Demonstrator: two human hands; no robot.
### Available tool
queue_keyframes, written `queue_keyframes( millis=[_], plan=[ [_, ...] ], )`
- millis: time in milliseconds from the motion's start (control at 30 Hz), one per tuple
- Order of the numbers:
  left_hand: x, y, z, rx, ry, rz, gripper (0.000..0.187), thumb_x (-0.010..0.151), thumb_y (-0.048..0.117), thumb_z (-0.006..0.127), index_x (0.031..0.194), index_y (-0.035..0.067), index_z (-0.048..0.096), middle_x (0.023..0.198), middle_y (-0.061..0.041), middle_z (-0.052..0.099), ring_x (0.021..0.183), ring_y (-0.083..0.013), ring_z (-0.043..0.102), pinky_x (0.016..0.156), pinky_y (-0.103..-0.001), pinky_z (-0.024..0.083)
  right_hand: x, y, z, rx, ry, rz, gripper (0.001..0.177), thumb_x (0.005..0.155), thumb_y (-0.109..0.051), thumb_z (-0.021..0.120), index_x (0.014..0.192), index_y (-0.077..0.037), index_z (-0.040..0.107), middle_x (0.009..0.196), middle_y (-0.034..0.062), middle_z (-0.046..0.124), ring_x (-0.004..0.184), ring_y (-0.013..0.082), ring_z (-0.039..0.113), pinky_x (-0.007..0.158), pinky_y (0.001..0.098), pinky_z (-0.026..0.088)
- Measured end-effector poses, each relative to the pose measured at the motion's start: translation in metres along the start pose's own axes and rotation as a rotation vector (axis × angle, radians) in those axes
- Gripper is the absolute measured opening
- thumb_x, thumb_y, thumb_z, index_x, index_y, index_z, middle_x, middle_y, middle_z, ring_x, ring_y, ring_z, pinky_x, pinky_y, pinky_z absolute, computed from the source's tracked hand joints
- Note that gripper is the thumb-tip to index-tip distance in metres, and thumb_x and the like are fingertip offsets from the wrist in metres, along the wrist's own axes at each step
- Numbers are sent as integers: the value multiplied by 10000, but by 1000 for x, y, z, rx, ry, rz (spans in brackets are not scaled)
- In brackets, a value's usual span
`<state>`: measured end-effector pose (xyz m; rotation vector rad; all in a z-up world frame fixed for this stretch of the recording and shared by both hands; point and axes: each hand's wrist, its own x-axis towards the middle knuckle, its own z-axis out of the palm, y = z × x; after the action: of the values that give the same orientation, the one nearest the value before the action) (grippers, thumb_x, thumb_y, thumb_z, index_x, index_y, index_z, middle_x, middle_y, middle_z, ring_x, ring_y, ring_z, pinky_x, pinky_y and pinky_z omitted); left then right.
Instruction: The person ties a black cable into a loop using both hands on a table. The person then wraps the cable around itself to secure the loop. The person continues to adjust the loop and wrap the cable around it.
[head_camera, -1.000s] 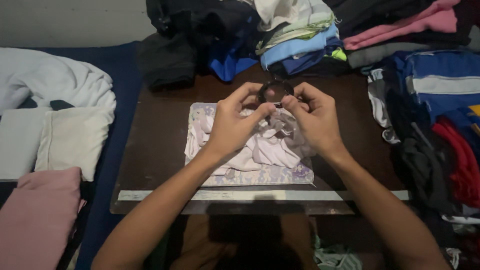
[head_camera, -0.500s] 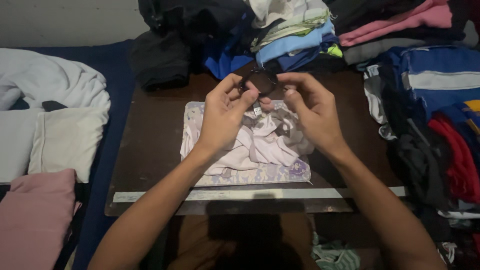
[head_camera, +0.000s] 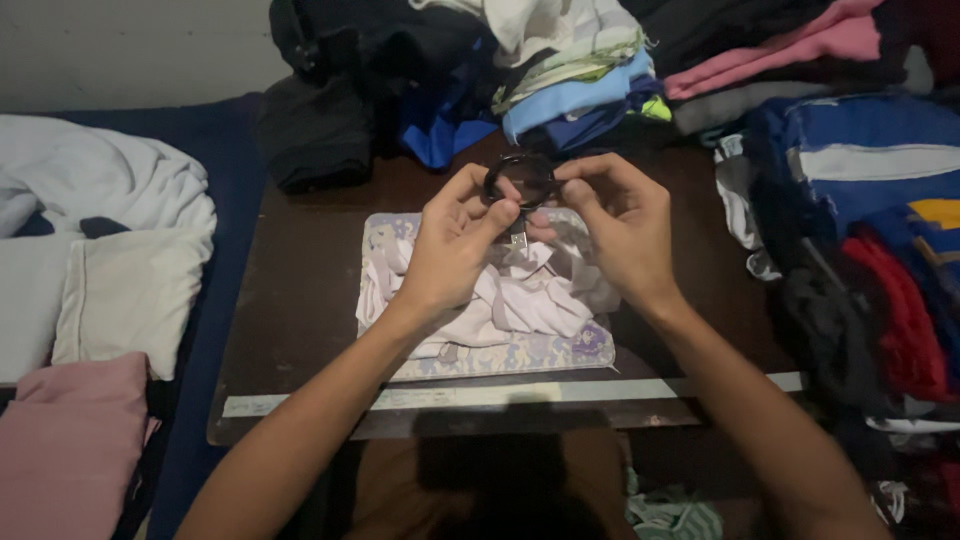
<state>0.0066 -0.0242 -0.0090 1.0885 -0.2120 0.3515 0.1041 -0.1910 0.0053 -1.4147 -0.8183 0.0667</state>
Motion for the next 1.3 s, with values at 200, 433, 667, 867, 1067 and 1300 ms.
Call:
queue_keyframes(
  millis=[200,433,667,867,1067,1300],
  plan=[
    [0,1,3,-5,37,-17,234,1025,40,586,1204,42,436,1034,-196,719,897,-246,761,804,-382,638,1,7,-4,186,-56,121,118,1029,-15,628,1130,39,656,1068,102,725,971,129,709,904,271,601],
    [-1,2,10,-74,0,-7,213,1040,3,607,1226,-64,527,1092,-156,699,972,-222,739,879,-393,658,0,18,-2,384,-17,222,122,1020,-15,624,1139,13,622,1054,90,705,955,135,686,893,277,581],
    [-8,8,13,239,-28,10,230,1004,-23,600,1225,-26,534,1129,-110,694,928,-168,728,806,-289,635,0,24,-6,626,-80,305,205,1003,-50,638,1183,-75,543,933,43,643,771,80,553,670,266,515],
    [-10,16,20,246,10,-14,180,993,-11,619,1145,-3,523,1087,-118,710,896,-139,738,766,-269,630,1,17,-3,644,-127,293,204,1009,-21,634,1157,-74,504,942,89,664,756,90,549,661,263,491],
    [-10,13,19,230,116,-15,110,978,-5,629,1032,-11,534,950,-138,729,798,-140,761,665,-257,610,-6,11,-1,638,-183,250,252,1005,-27,581,1240,-10,492,1043,124,669,875,129,612,777,285,548],
    [-6,8,15,329,203,93,121,958,-23,658,1008,-30,549,927,-131,745,769,-124,725,640,-260,593,-5,4,8,425,-196,224,429,940,109,619,1317,-18,460,1165,147,638,1002,156,669,903,290,573]
  ],
)
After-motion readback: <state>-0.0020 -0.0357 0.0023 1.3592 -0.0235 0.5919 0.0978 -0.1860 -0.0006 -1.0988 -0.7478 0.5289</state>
